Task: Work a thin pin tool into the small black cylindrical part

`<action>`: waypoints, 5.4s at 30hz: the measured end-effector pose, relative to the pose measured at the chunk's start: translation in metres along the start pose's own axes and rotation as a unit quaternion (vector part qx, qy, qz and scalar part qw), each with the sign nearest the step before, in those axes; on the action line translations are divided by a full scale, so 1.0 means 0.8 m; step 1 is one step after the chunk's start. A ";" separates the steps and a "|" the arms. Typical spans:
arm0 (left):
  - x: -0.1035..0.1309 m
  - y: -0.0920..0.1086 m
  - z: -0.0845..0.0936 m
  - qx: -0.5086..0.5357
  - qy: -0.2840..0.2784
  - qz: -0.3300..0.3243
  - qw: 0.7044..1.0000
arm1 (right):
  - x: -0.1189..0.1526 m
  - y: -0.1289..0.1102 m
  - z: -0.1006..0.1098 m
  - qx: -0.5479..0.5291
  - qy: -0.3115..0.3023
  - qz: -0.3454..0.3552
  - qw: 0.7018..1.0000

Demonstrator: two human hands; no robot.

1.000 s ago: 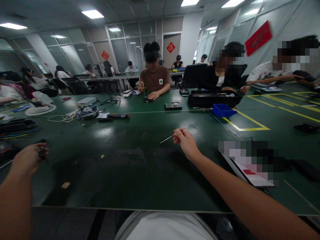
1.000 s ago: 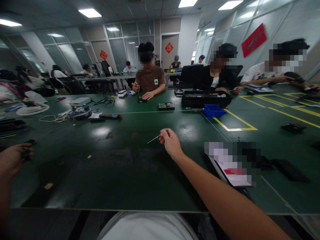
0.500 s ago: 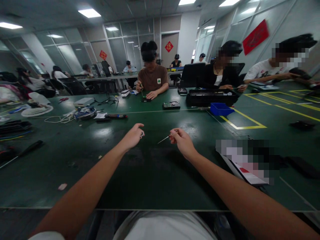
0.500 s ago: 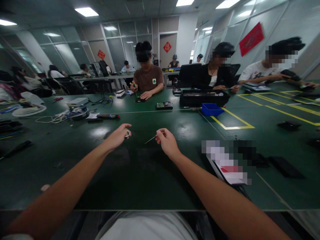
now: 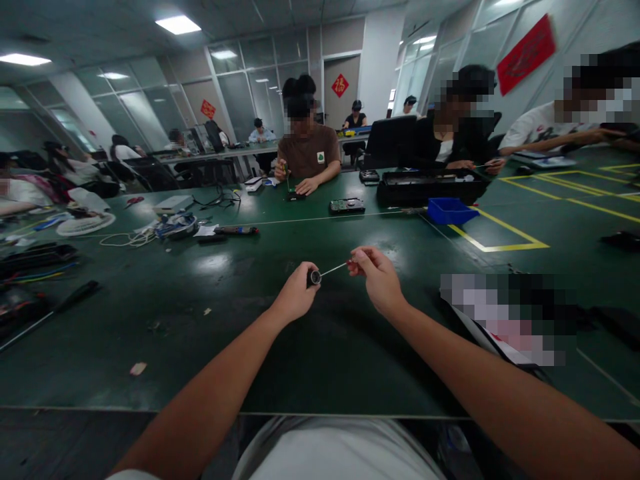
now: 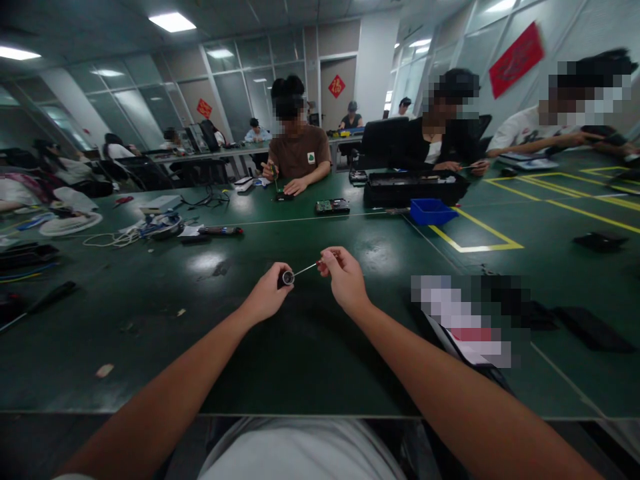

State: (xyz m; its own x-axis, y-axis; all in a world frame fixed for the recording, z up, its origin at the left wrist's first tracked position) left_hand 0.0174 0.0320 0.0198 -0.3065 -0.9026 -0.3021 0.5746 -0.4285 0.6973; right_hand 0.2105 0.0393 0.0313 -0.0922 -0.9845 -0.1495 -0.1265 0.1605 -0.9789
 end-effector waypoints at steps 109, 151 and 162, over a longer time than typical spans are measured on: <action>-0.006 -0.002 0.014 -0.057 0.028 -0.106 0.992 | 0.017 -0.022 -0.009 0.213 -0.010 0.091 0.973; -0.008 -0.007 0.012 -0.078 0.016 -0.099 0.992 | 0.018 -0.020 -0.005 0.208 -0.010 0.091 0.974; -0.007 -0.011 0.010 -0.075 0.015 -0.101 0.992 | 0.018 -0.025 -0.003 0.196 0.010 0.097 0.976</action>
State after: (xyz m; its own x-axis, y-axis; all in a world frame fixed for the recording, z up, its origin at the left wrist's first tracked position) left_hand 0.0079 0.0415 0.0209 -0.4064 -0.7973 -0.4464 0.6112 -0.6003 0.5158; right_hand 0.2096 0.0220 0.0489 -0.0962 -0.9359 -0.3389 0.2829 0.3007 -0.9108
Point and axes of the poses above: each hand's wrist, its own x-axis away from the middle knuckle, its own z-axis out of the back of the hand, y = z × x, the point moved 5 cm from there along -x, towards the middle knuckle, and after that the axes turned 9 degrees about -z, right-handed, at the moved point
